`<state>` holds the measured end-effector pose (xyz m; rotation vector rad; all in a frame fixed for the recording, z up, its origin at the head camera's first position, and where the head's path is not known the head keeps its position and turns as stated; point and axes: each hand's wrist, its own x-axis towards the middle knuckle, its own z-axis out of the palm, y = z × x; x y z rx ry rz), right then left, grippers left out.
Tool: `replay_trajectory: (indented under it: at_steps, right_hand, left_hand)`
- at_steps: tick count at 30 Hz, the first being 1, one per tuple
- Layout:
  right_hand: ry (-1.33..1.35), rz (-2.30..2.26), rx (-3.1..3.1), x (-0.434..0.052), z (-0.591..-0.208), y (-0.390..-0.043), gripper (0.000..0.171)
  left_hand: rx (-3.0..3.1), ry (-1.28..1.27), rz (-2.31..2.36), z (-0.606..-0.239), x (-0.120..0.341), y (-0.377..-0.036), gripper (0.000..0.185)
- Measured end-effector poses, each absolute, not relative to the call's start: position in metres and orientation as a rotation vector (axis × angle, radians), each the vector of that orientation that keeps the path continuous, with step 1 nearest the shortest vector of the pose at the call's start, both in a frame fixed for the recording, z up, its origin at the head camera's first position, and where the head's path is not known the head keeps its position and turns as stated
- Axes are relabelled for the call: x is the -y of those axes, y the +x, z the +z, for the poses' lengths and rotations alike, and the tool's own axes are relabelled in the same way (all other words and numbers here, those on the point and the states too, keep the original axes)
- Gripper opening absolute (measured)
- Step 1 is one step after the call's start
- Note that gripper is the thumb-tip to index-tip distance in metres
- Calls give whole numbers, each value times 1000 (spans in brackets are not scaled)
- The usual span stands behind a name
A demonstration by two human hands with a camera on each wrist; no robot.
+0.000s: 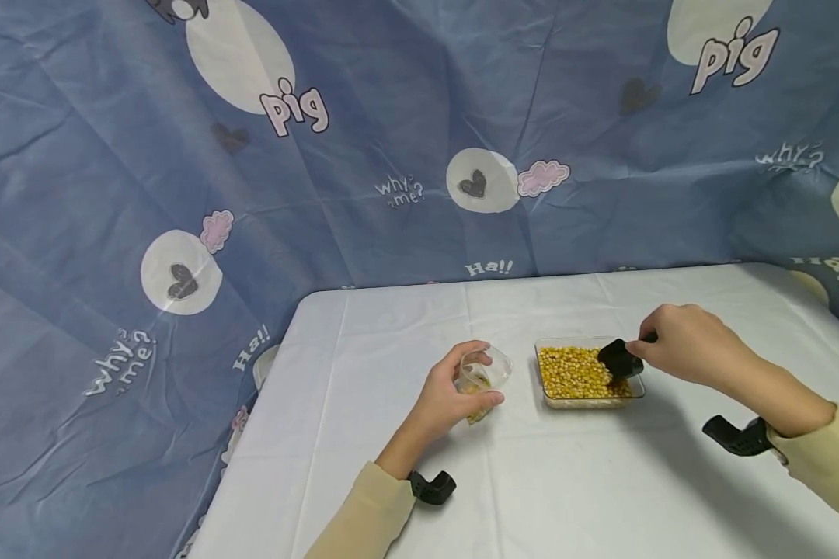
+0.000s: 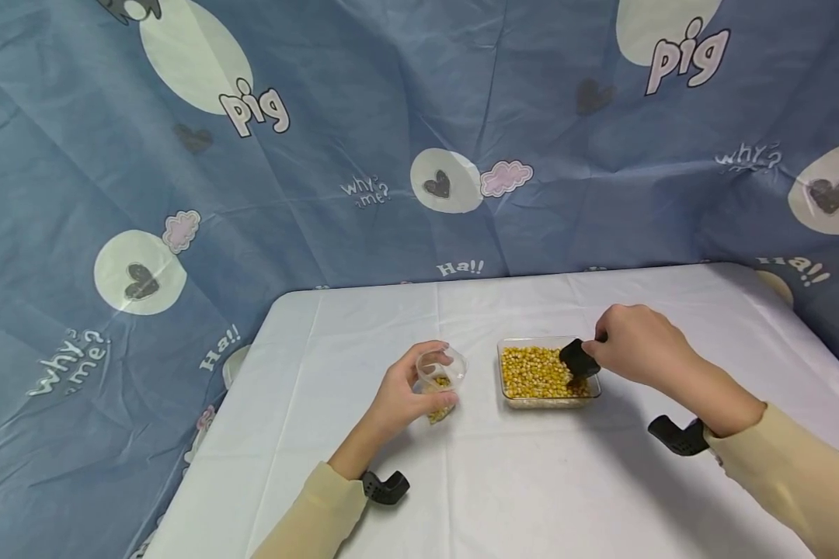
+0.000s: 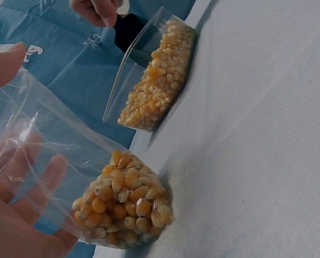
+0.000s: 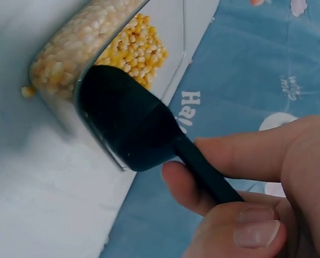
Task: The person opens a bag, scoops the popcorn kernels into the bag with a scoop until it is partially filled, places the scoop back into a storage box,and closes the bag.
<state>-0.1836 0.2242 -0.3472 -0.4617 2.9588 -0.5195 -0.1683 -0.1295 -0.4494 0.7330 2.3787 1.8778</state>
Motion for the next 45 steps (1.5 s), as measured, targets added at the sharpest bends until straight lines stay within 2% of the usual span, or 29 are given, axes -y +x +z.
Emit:
replay_trajectory:
  at_steps: [21, 36, 45]
  right_hand:
    - [-438, -735, -2785, -254, -387, -192, 41]
    - [-349, -963, -2646, -262, -413, -193, 46]
    - [-427, -1105, -2659, -264, -427, -190, 41]
  left_hand:
    - [-2394, 731, 1870, -450, 129, -166, 67]
    - [-2386, 698, 1867, -448, 128, -165, 70]
    - [-2378, 718, 1868, -445, 128, -164, 68]
